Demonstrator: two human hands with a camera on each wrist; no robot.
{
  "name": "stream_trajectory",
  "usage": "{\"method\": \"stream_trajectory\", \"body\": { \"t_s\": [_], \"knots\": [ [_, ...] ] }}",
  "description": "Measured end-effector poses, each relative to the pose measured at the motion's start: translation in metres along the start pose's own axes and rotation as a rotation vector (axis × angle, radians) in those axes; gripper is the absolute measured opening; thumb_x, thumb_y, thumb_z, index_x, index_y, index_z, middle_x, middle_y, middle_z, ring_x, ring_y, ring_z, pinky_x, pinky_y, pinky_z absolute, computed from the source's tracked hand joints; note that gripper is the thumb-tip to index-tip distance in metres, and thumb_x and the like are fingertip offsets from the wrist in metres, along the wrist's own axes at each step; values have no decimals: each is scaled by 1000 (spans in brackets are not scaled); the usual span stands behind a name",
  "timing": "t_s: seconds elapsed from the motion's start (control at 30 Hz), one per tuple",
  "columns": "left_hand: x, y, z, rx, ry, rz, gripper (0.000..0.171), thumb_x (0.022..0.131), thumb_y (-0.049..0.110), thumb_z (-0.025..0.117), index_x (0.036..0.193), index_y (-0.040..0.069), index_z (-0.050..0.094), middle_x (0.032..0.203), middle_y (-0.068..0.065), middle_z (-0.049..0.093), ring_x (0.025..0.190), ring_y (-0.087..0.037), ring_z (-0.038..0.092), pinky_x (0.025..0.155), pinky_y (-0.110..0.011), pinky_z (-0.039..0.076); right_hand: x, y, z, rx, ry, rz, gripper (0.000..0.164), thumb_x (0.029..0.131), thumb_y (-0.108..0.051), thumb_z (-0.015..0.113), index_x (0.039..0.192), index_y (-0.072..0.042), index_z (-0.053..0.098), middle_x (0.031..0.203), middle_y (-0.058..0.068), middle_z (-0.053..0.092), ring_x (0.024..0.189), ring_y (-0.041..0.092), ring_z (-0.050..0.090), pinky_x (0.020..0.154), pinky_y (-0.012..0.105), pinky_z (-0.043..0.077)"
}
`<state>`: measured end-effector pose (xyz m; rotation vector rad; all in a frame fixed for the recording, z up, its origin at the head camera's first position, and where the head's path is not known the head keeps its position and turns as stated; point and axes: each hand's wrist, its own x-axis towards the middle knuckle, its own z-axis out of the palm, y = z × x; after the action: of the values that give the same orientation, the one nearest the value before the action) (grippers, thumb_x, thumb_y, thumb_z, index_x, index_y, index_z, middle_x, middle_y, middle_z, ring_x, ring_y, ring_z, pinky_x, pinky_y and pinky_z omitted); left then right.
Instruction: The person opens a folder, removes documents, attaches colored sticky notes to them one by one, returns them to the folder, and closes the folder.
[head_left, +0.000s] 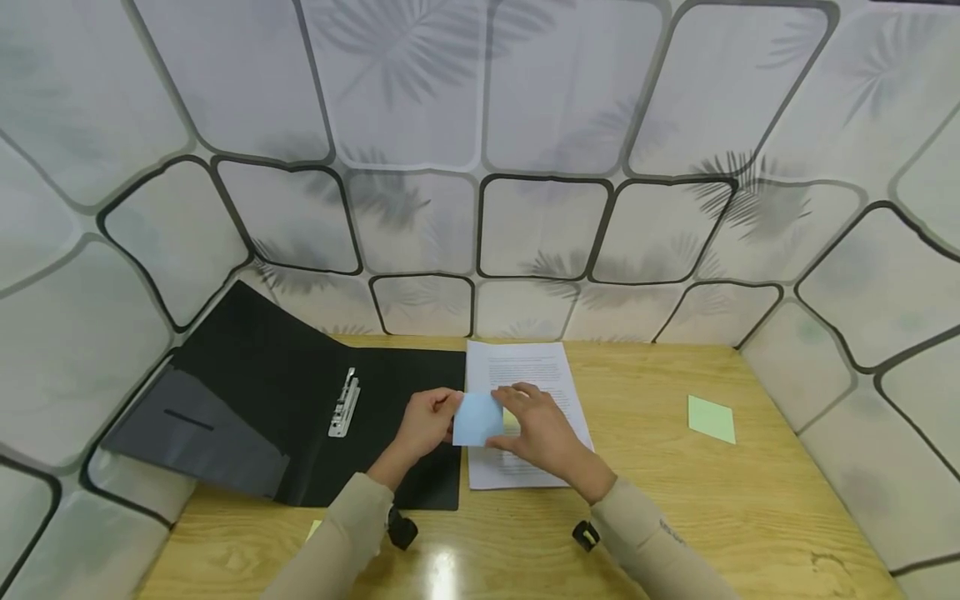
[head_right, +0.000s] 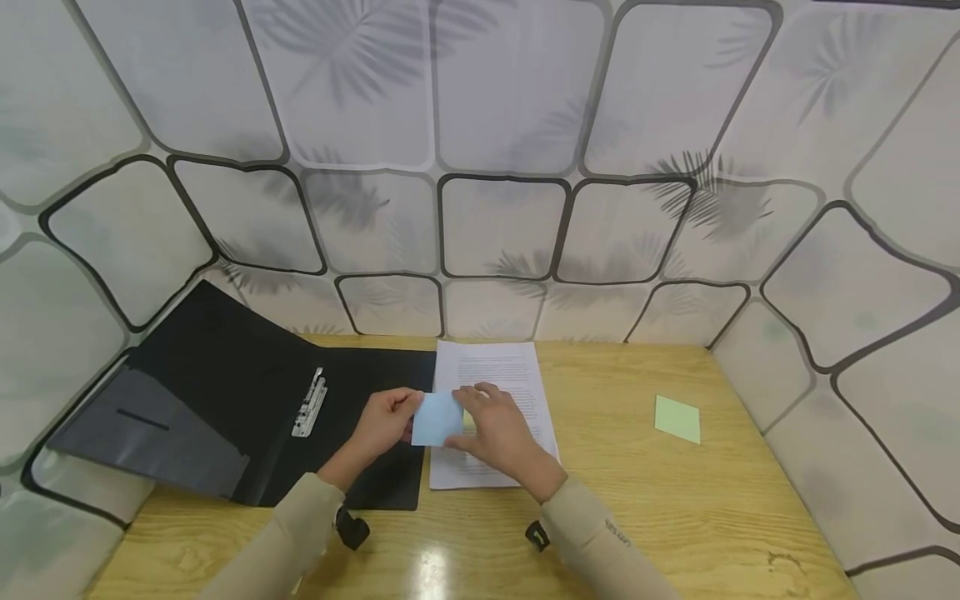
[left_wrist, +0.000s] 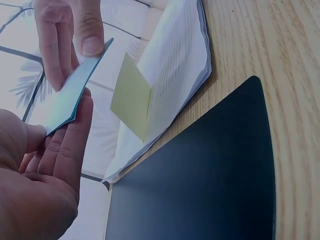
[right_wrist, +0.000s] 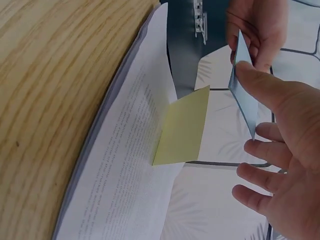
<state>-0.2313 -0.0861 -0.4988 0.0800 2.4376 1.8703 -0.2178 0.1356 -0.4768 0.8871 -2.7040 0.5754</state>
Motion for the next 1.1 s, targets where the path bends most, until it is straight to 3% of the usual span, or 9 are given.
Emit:
{"method": "stream_trajectory", "body": {
  "t_s": [0.17,0.3,0.57,0.77,0.93,1.1],
  "knots": [
    [-1,-1,0,5,-4,-20,27,109,18,60,117,-2,76,95,-18,80,69,-17,75,65,-40,66,1,-1,-2,-13,-48,-8,87,73,-45,97,142,-4,65,141,14,69,135,40,60,103,61,54],
    [-2,0,-1,1,-4,-21,27,109,18,59,118,-2,76,95,-18,80,69,-18,75,65,-41,66,1,-1,-6,10,-90,-15,85,78,-45,94,145,-5,63,146,16,66,137,41,58,105,64,52],
    [-2,-1,-2,-16,-5,-21,26,109,17,60,117,-2,77,94,-17,80,68,-16,74,60,-34,64,-1,2,-10,113,-131,-46,54,97,-37,78,141,-8,67,155,20,56,139,44,57,110,66,48],
    [-3,0,-2,-25,-10,-69,28,109,20,60,119,-1,76,89,-12,78,66,-12,68,59,-30,62,-4,5,-6,71,-42,-141,32,96,-23,75,125,-8,76,151,20,60,132,42,63,104,62,54],
    [-3,-1,-2,-68,-3,-115,30,109,21,60,119,-2,76,80,-5,71,64,-11,62,57,-26,60,-3,8,-4,45,66,-237,18,96,-14,77,113,-11,81,133,13,74,124,33,68,95,52,58],
    [-4,-1,-4,-196,-55,-161,37,113,23,53,134,-2,69,84,-5,71,68,-12,71,63,-29,64,0,10,-2,97,127,-172,18,96,-10,77,114,-8,81,118,8,80,111,27,75,89,46,60]
  ]
}}
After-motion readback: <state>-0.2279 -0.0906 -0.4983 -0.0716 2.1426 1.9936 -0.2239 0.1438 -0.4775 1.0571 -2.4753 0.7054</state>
